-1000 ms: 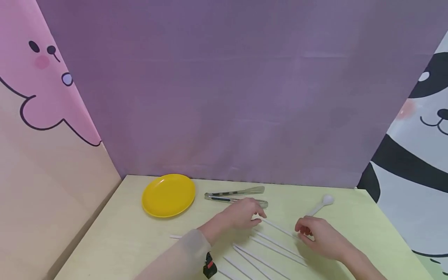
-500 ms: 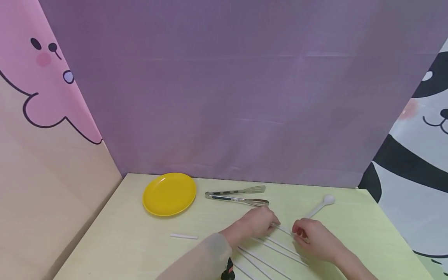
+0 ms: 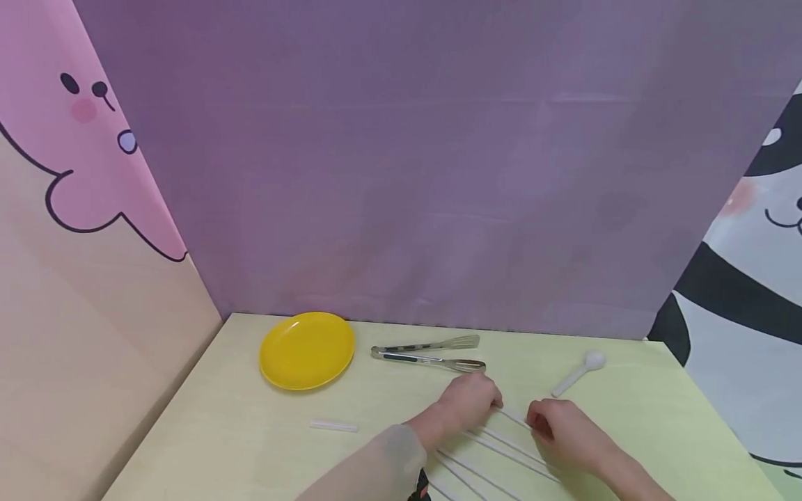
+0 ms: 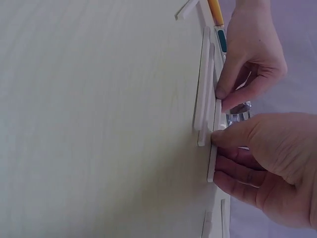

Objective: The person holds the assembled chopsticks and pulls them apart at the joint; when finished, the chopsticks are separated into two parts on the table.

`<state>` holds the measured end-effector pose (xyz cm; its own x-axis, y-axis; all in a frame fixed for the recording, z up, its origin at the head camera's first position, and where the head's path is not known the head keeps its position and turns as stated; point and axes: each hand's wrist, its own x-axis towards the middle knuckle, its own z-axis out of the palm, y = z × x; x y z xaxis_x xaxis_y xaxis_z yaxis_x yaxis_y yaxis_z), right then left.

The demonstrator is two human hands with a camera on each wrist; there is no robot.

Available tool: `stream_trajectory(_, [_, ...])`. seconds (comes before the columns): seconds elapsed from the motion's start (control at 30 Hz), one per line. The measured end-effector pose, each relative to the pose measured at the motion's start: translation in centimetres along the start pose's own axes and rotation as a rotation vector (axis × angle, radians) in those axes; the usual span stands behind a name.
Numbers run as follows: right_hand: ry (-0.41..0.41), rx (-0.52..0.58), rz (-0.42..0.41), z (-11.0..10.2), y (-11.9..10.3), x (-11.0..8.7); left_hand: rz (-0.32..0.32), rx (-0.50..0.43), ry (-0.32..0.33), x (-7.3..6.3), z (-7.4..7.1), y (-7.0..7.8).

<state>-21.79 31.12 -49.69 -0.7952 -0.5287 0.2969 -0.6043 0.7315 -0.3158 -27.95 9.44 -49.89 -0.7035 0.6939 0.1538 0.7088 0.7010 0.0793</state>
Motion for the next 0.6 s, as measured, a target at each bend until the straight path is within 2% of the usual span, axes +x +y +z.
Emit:
stream_trajectory(0.13, [0.023, 0.001, -0.007, 0.0, 0.0, -0.2, 0.000, -0.027, -0.019, 0.0, 0.0, 0.4])
stream_trajectory(0.3, [0.030, -0.021, -0.013, -0.5, -1.6, 0.2, 0.110, -0.037, 0.006, -1.8, -0.5, -0.3])
stream_trajectory(0.43, [0.073, -0.036, -0.065, -1.8, -3.3, 1.1, 0.199, -0.135, 0.067, -3.5, -2.7, -1.4])
stream_trajectory(0.5, [0.066, -0.011, -0.089, -2.7, -4.3, 1.7, 0.213, -0.189, 0.091, -4.3, -4.1, -1.9])
stream_trajectory(0.6, [0.014, 0.057, -0.113, -2.9, -6.4, 2.1, 0.201, -0.260, 0.097, -6.7, -5.2, -2.3])
